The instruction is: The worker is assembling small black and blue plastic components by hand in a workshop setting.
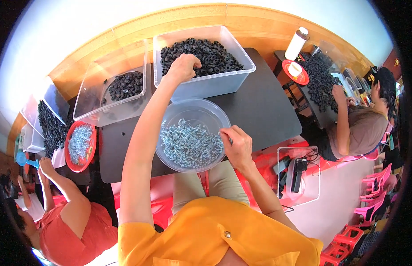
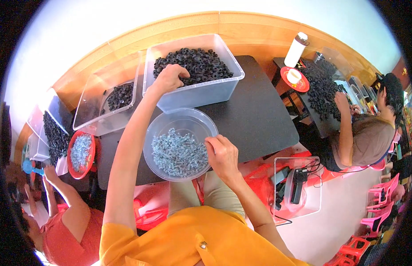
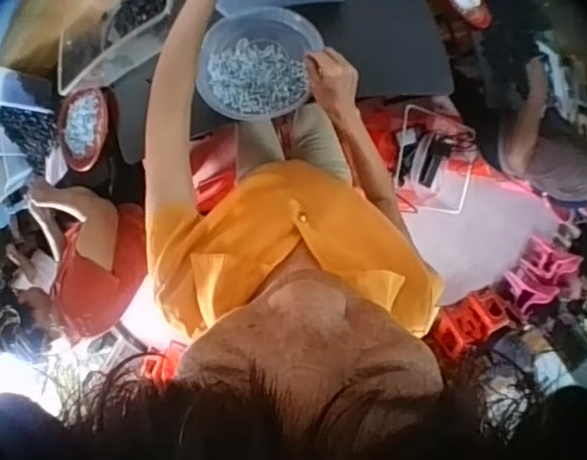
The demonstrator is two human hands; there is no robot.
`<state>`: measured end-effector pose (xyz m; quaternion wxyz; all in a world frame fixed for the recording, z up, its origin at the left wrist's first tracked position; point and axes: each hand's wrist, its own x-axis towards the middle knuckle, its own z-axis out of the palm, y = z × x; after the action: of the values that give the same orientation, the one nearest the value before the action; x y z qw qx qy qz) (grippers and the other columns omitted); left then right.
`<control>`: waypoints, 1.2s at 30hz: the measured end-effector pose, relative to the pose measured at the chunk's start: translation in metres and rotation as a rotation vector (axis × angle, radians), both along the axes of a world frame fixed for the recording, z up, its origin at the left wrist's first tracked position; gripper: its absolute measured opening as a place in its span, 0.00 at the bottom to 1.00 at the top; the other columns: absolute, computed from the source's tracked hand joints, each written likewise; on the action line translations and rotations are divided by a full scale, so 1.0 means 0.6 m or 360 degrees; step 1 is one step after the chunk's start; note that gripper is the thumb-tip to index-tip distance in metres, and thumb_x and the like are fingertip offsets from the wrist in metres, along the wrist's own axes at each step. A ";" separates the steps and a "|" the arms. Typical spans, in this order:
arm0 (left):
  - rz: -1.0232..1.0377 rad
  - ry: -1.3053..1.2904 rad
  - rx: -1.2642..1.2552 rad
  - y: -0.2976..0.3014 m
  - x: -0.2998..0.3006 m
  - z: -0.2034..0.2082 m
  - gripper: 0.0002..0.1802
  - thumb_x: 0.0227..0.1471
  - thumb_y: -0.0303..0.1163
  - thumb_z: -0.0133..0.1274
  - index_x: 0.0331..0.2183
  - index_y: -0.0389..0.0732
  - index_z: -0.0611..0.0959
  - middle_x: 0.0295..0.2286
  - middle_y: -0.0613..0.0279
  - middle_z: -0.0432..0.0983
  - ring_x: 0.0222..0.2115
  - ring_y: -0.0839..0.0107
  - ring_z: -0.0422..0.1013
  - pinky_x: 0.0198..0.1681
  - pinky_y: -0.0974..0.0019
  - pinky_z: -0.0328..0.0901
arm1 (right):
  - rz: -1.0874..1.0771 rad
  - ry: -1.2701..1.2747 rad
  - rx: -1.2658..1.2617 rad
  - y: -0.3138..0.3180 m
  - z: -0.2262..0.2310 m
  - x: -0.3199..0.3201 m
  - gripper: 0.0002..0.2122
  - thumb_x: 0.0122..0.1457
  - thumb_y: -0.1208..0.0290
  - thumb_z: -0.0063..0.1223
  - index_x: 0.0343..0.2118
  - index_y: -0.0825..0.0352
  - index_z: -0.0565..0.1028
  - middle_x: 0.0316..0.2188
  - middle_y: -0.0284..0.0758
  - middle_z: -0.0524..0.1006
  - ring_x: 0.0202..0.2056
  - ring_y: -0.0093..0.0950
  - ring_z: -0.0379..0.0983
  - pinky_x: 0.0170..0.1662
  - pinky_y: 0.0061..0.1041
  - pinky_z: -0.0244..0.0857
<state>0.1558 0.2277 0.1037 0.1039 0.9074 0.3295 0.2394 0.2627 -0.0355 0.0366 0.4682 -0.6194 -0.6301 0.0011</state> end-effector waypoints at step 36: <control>-0.0012 -0.1615 -0.1531 -0.345 -0.184 -0.111 0.12 0.41 0.17 0.55 0.33 0.36 0.77 0.29 0.62 0.76 0.30 0.76 0.71 0.33 0.74 0.66 | 0.0619 0.0877 -0.0407 0.065 0.005 -0.042 0.04 0.45 0.85 0.55 0.24 0.72 0.73 0.22 0.32 0.75 0.26 0.19 0.73 0.31 0.18 0.69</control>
<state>0.0454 0.0205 0.0371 0.6360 0.5379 0.3065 0.4606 0.2373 0.0032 0.0394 0.5302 -0.5180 -0.5811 0.3360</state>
